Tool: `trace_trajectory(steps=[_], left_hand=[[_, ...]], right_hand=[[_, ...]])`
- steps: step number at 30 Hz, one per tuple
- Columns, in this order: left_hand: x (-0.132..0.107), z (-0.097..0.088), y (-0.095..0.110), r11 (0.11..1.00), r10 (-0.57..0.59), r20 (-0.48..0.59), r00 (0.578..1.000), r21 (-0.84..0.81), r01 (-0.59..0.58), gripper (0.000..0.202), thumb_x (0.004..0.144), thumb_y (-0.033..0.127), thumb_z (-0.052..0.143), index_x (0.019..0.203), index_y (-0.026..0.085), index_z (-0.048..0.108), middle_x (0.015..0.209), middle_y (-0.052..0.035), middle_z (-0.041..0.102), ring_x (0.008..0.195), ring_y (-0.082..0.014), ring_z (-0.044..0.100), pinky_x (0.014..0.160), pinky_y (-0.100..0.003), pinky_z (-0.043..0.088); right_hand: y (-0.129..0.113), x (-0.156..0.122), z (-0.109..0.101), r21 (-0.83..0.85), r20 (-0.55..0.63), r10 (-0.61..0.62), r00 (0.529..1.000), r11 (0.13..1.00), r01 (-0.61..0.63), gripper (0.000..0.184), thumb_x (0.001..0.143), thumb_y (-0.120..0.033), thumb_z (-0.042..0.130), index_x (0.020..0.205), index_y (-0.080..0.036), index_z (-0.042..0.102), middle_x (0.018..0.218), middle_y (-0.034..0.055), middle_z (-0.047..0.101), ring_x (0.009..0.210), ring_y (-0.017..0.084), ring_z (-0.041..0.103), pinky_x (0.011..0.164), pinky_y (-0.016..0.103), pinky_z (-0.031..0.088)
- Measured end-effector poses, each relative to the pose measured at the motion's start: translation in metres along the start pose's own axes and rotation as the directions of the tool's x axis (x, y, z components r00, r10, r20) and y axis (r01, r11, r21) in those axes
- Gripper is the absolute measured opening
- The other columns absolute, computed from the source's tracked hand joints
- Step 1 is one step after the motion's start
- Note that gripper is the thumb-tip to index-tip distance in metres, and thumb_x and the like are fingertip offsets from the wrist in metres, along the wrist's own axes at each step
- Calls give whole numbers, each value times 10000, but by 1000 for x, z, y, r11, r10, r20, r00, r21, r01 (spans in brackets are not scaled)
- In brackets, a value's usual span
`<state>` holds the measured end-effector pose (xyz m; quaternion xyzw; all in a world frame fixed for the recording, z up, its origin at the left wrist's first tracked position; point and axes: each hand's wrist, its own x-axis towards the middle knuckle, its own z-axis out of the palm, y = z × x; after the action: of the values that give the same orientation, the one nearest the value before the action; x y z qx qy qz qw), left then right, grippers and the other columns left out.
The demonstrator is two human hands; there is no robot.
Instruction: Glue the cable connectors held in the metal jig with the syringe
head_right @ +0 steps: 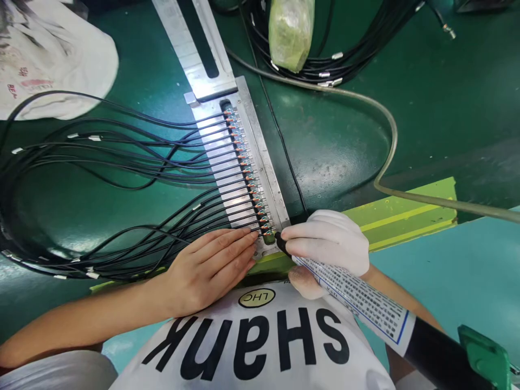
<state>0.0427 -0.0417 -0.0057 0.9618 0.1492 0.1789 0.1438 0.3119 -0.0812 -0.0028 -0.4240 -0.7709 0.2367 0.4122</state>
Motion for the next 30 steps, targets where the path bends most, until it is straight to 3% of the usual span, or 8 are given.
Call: trace_trajectory(steps=[4, 9, 16, 22, 30], left_hand=[[1, 1, 0, 1000, -6, -5, 1000, -4, 6, 195, 888, 158, 710, 1058, 70, 675, 1190, -131, 727, 1134, -268, 691, 944, -393, 597], [1, 0, 0, 1000, -5, -4, 1000, 3, 5, 180, 895, 164, 703, 1050, 75, 675, 1190, -127, 728, 1137, -261, 688, 952, -387, 592], [-2, 0, 1, 1000, -5, 15, 1000, -6, 5, 237, 883, 160, 712, 1097, 70, 668, 1231, -140, 707, 1174, -268, 663, 982, -391, 565], [-3, 1, 1, 1000, 2, 18, 1000, 6, -2, 237, 896, 170, 700, 1112, 80, 662, 1238, -134, 703, 1182, -263, 659, 994, -398, 562], [-1, 0, 3, 999, 4, 5, 1000, 32, -4, 224, 891, 184, 709, 1085, 77, 676, 1203, -136, 721, 1150, -269, 680, 972, -400, 583]], right_hand=[[-6, 3, 2, -31, -31, 56, 998, 998, -57, 203, 954, -333, 543, 876, -213, 687, 904, 70, 778, 681, 173, 694, 640, 347, 567], [-7, 3, 1, -19, -38, 55, 998, 998, -55, 245, 963, -363, 529, 863, -207, 689, 896, 78, 778, 660, 172, 683, 604, 338, 551], [-3, 1, 2, -1, -20, 3, 1000, 1000, -3, 164, 914, -324, 581, 907, -203, 692, 933, 76, 777, 686, 171, 692, 626, 338, 574], [-6, 3, 2, -18, -7, 35, 999, 999, -35, 195, 940, -323, 562, 879, -192, 693, 911, 86, 776, 686, 180, 686, 633, 343, 559], [-3, -3, 5, 17, -89, -5, 996, 1000, 7, 200, 927, -345, 555, 899, -200, 691, 926, 83, 773, 660, 173, 672, 610, 348, 562]])
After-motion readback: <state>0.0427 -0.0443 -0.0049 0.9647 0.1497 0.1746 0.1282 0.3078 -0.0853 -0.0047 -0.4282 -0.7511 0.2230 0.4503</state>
